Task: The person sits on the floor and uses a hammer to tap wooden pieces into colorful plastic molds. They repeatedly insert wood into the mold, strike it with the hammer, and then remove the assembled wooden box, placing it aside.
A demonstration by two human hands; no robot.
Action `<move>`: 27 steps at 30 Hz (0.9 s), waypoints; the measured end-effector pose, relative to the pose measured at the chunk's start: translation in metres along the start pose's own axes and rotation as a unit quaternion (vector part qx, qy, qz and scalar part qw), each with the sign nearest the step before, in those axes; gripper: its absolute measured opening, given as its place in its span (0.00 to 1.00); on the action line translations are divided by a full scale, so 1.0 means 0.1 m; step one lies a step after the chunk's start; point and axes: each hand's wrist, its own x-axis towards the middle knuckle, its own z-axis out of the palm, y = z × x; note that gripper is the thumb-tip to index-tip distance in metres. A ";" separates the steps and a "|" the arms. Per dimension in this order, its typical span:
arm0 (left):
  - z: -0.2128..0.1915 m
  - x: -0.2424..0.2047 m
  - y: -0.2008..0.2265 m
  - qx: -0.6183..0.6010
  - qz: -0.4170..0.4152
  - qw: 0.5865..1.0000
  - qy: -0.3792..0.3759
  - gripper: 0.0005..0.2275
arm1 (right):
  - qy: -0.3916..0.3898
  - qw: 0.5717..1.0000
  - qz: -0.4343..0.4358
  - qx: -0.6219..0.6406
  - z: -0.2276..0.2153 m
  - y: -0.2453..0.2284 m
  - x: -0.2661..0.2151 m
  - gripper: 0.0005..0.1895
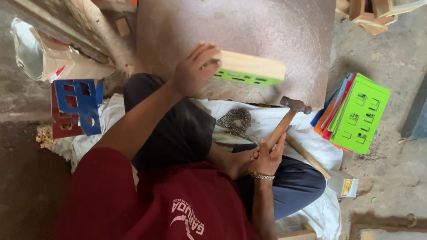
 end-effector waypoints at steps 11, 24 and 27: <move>0.54 -0.37 -0.45 -0.473 -0.280 0.830 -0.091 0.30 | 0.003 0.996 -0.064 -0.060 0.05 0.04 -0.12 0.43; 1.01 -0.19 0.21 -0.431 -0.398 0.809 0.014 0.31 | -0.132 0.937 -0.243 -0.214 0.49 -0.44 -0.41 0.39; 0.94 -0.17 0.15 -0.438 -0.413 0.799 0.004 0.29 | -0.171 0.871 -0.369 -0.274 0.63 -0.86 -0.39 0.38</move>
